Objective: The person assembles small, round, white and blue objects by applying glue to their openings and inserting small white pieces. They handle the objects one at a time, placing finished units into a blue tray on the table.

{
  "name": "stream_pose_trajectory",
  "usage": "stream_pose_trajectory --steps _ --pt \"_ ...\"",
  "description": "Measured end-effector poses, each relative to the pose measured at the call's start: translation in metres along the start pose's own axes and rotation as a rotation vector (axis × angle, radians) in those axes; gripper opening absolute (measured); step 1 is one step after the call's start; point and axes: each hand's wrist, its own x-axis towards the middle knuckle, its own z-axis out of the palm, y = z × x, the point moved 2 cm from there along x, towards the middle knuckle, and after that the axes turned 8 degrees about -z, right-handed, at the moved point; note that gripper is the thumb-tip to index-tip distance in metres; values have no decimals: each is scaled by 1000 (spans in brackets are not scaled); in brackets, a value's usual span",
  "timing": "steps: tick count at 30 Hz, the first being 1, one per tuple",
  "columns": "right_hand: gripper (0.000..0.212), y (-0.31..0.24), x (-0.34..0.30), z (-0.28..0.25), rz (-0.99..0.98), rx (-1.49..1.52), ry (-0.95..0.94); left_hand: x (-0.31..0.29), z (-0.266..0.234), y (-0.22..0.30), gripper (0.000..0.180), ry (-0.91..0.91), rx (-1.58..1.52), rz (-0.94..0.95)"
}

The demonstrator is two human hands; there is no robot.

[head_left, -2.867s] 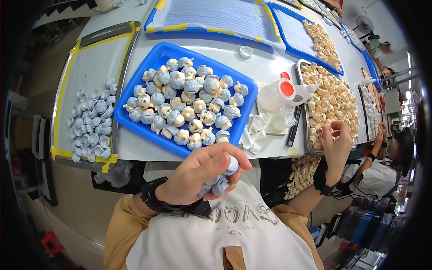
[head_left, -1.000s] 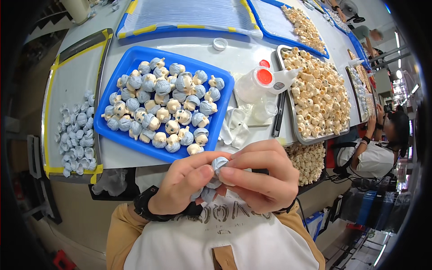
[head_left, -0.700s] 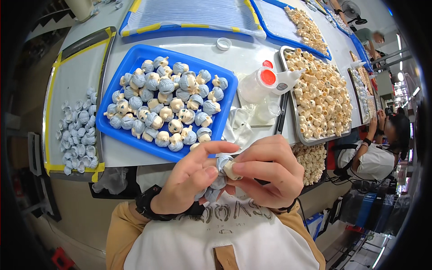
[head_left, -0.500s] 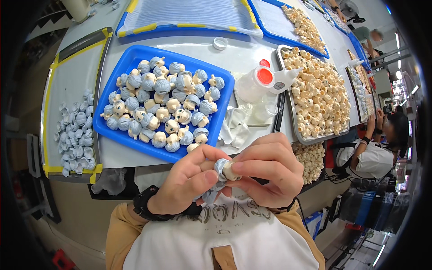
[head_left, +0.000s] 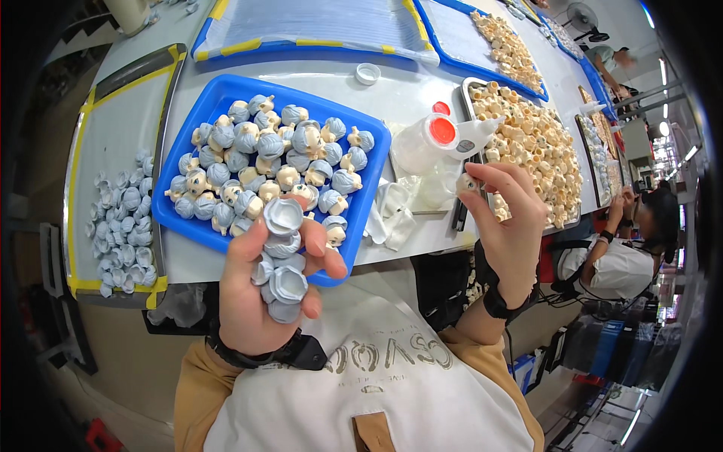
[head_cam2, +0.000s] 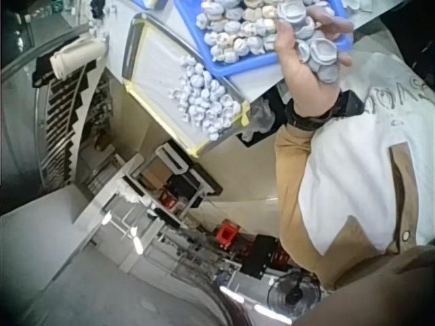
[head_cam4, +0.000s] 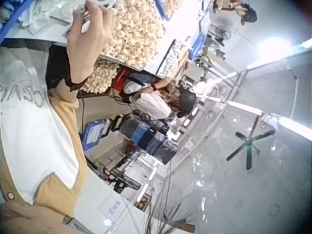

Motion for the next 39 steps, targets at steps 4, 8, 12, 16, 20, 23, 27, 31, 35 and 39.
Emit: stream_pose_trajectory --steps 4,8,12,16,20,23,27,31,35,39 --pt "22 0 1 4 -31 -12 -41 -1 8 2 40 -2 -90 0" --pt "26 4 -1 5 -65 -38 -38 2 4 1 40 -157 -87 -23" --pt "24 4 -3 5 -9 -5 -32 3 1 -1 42 -133 4 -29" --pt "23 6 -8 5 26 24 -22 3 2 -4 42 -136 123 -52" --pt "26 3 -10 4 13 77 65 1 9 -7 40 -144 262 -96" --pt "29 -18 -11 1 -54 269 155 0 16 -12 44 -68 446 -151" --pt "36 -52 -10 1 -307 593 67 1 14 -17 46 -73 500 -168" --pt "39 -59 -6 9 -460 531 -2 -1 16 -15 42 -56 523 -198" --pt "34 -62 -4 12 -474 404 -90 -3 14 -17 36 -72 538 -195" --pt "33 -64 -5 5 -541 369 -99 -5 15 -13 35 -105 695 -242"
